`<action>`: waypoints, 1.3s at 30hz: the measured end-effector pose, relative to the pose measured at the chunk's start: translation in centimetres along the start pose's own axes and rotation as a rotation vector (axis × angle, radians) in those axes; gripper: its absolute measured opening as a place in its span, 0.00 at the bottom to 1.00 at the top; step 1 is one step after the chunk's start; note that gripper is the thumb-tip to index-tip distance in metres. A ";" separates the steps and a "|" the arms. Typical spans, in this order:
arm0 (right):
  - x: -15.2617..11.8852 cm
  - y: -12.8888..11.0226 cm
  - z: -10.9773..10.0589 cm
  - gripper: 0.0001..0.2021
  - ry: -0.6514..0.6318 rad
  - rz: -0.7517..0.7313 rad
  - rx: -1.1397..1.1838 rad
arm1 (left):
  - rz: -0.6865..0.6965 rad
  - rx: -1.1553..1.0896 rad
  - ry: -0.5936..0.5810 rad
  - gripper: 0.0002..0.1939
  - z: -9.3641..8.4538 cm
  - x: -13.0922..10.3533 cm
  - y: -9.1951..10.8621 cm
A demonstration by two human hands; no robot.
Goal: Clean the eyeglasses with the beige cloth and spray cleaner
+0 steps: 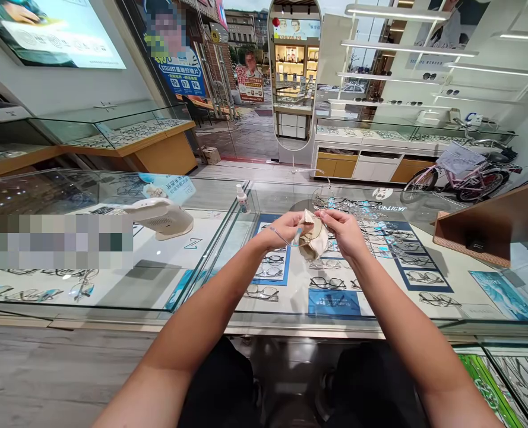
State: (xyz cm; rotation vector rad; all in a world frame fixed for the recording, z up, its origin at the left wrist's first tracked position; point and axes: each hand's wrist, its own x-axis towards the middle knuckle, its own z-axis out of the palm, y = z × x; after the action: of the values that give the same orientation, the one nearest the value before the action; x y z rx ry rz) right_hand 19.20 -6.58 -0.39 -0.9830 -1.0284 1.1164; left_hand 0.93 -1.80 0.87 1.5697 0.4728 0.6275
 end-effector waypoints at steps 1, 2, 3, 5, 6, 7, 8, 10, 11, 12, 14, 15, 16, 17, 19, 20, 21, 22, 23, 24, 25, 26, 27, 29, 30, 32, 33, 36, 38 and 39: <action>0.0 0.0 0.0 0.18 0.000 -0.002 0.002 | 0.008 -0.011 0.001 0.31 0.1 0.0 0.1; 0.0 0.0 0.0 0.18 -0.002 -0.006 -0.001 | 0.023 -0.018 0.011 0.31 0.3 0.0 0.0; 0.0 0.0 0.0 0.18 -0.005 -0.010 -0.003 | 0.038 -0.020 0.025 0.31 0.4 0.0 -0.1; -0.2 -0.1 0.2 0.19 -0.015 -0.015 -0.012 | 0.064 -0.006 0.055 0.29 0.7 0.2 -0.6; -0.3 -0.2 0.3 0.19 -0.016 -0.020 -0.016 | 0.071 0.010 0.071 0.29 0.7 0.3 -0.8; -0.3 -0.3 0.4 0.19 -0.015 -0.027 -0.021 | 0.075 0.029 0.088 0.29 0.7 0.3 -0.9; -0.4 -0.3 0.5 0.19 -0.013 -0.036 -0.027 | 0.075 0.047 0.100 0.29 0.6 0.3 -1.0; -0.4 -0.3 0.5 0.18 -0.007 -0.049 -0.040 | 0.052 0.057 0.098 0.30 0.2 0.3 -0.8; -0.3 -0.3 0.4 0.18 -0.001 -0.048 -0.041 | 0.033 0.045 0.076 0.30 0.0 0.2 -0.6; -0.3 -0.2 0.3 0.18 0.004 -0.041 -0.037 | 0.014 0.023 0.048 0.29 -0.2 0.1 -0.4; -0.1 0.0 0.1 0.19 0.015 -0.027 -0.021 | -0.015 -0.028 -0.012 0.30 -0.4 -0.1 0.0; 0.0 0.1 0.0 0.19 0.016 -0.022 -0.017 | -0.023 -0.046 -0.031 0.30 -0.5 -0.2 0.1; 0.0 0.2 -0.1 0.18 0.012 -0.019 -0.015 | -0.028 -0.053 -0.039 0.31 -0.5 -0.2 0.1; 0.0 0.2 -0.1 0.18 0.005 -0.016 -0.017 | -0.029 -0.047 -0.033 0.30 -0.5 -0.2 0.1; -0.1 0.2 0.1 0.18 -0.011 -0.012 -0.026 | -0.026 -0.009 -0.006 0.28 -0.5 -0.2 -0.2; -0.2 0.2 0.3 0.18 -0.015 -0.011 -0.030 | -0.022 0.019 0.007 0.27 -0.4 -0.1 -0.4; -0.2 0.2 0.5 0.18 -0.014 -0.012 -0.032 | -0.016 0.046 0.016 0.27 -0.4 -0.1 -0.5; -0.3 0.1 0.6 0.18 -0.010 -0.014 -0.030 | -0.012 0.068 0.022 0.27 -0.3 -0.1 -0.6; -0.4 0.0 0.7 0.18 -0.002 -0.017 -0.026 | -0.011 0.080 0.028 0.28 -0.3 0.0 -0.6; -0.4 0.0 0.7 0.18 0.006 -0.020 -0.020 | -0.011 0.087 0.039 0.28 -0.2 0.0 -0.6; -0.4 -0.1 0.6 0.18 0.018 -0.025 -0.012 | -0.011 0.095 0.060 0.28 -0.3 0.0 -0.5; -0.3 -0.3 0.5 0.17 0.035 -0.031 -0.003 | -0.014 0.106 0.087 0.29 -0.3 -0.1 -0.3; -0.2 -0.4 0.2 0.17 0.057 -0.039 0.011 | -0.021 0.120 0.117 0.30 -0.5 -0.1 -0.2; 0.1 -0.8 -0.5 0.18 0.106 -0.047 0.057 | -0.037 0.149 0.185 0.31 -1.2 -0.1 0.2; 0.3 -1.1 -0.9 0.18 0.127 -0.044 0.088 | -0.037 0.165 0.224 0.32 -1.6 -0.2 0.4; 0.5 -1.5 -1.5 0.19 0.144 -0.030 0.144 | -0.002 0.215 0.321 0.32 -2.6 -0.3 0.7; 0.6 -1.7 -1.8 0.20 0.143 -0.024 0.164 | 0.032 0.268 0.377 0.32 -3.1 -0.4 0.9; 0.7 -2.0 -2.1 0.21 0.133 -0.025 0.194 | 0.096 0.525 0.544 0.32 -4.3 -0.8 1.1; 0.8 -2.0 -2.2 0.22 0.128 -0.036 0.200 | 0.071 0.732 0.656 0.33 -4.9 -1.0 1.1; 0.8 -2.0 -2.2 0.22 0.126 -0.041 0.203 | 0.036 0.829 0.705 0.32 -5.1 -1.1 1.0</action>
State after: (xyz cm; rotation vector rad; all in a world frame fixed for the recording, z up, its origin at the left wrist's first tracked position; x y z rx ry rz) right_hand 21.87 -6.29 1.10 -0.8546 -0.8134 1.0872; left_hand -3.24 1.27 1.87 2.1007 1.3638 1.1037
